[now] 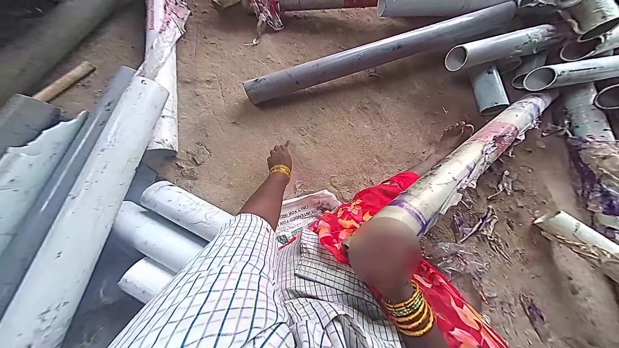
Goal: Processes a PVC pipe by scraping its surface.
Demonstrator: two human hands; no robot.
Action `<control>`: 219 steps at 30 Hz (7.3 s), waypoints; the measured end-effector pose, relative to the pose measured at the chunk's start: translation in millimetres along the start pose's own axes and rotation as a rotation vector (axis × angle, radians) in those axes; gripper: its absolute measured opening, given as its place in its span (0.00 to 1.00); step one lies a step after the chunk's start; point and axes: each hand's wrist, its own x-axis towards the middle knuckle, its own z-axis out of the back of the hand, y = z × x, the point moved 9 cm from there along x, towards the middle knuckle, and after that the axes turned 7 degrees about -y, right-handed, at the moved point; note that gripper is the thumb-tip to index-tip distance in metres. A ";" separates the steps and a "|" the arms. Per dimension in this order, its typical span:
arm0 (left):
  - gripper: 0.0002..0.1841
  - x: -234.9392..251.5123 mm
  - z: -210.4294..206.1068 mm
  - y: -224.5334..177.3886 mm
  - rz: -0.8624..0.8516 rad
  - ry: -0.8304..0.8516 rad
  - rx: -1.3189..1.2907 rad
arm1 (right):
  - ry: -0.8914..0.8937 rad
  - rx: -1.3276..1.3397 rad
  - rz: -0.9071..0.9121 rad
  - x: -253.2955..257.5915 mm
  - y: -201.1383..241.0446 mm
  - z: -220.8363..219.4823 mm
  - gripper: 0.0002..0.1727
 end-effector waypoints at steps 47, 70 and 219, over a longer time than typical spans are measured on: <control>0.12 -416.9 161.2 -234.2 -1.369 0.674 -1.288 | -0.411 0.954 -0.434 -65.2 -20.0 151.6 0.11; 0.10 -348.6 168.1 -174.1 -1.175 0.222 -0.858 | -0.314 0.943 -0.464 -73.4 -32.7 123.9 0.12; 0.29 -420.1 50.4 -184.5 -1.514 0.674 0.309 | -0.221 0.072 -0.650 -90.7 -84.7 142.7 0.15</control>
